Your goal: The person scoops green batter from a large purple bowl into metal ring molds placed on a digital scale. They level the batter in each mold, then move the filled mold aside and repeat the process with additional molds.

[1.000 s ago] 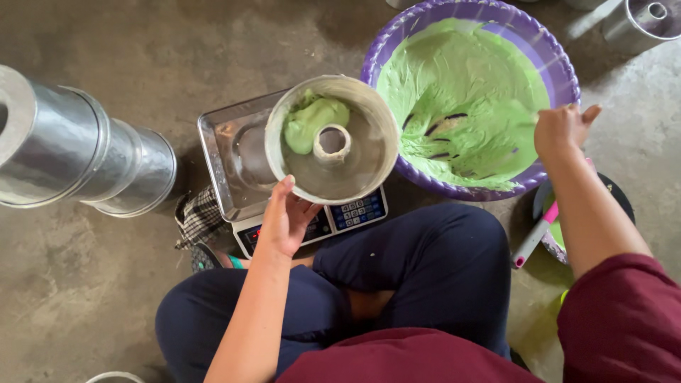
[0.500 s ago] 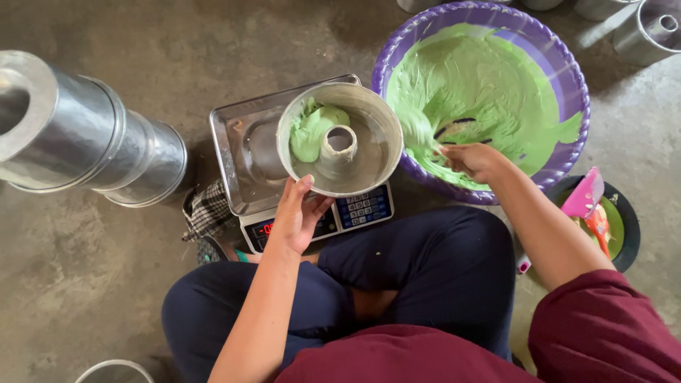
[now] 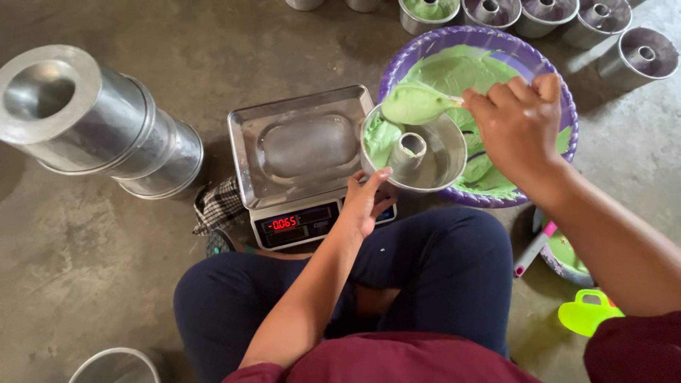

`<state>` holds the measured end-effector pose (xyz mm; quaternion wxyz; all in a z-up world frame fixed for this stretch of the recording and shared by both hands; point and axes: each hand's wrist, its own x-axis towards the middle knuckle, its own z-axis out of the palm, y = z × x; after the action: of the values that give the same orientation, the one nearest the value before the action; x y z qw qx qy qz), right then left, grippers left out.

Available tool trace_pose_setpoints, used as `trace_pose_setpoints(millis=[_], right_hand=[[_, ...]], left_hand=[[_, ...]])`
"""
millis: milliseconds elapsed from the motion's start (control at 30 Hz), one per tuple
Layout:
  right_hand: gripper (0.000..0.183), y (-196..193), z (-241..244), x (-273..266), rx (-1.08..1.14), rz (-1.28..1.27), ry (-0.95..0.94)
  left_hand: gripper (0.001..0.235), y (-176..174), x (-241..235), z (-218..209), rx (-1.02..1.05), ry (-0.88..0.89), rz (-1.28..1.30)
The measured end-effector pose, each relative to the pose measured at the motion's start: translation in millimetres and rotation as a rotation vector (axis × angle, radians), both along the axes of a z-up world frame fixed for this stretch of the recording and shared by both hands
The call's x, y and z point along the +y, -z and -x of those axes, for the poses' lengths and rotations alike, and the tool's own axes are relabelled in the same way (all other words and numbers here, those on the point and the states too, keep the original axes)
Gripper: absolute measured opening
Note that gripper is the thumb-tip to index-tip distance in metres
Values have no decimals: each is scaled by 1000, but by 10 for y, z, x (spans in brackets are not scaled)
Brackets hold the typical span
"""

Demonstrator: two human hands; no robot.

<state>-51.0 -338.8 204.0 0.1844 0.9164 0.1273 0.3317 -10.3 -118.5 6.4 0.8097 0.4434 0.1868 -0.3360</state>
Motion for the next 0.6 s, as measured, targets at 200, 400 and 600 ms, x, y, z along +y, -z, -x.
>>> trace_pose_setpoints(millis=[200, 400, 600], right_hand=[[4, -204, 85, -63, -98, 149, -64], [21, 66, 49, -46, -46, 140, -84], [10, 762, 37, -151, 135, -1014, 66]], left_hand=[[101, -257, 157, 44, -42, 47, 63], [87, -311, 331, 98, -62, 38, 178], [79, -83, 227, 55, -82, 135, 296]])
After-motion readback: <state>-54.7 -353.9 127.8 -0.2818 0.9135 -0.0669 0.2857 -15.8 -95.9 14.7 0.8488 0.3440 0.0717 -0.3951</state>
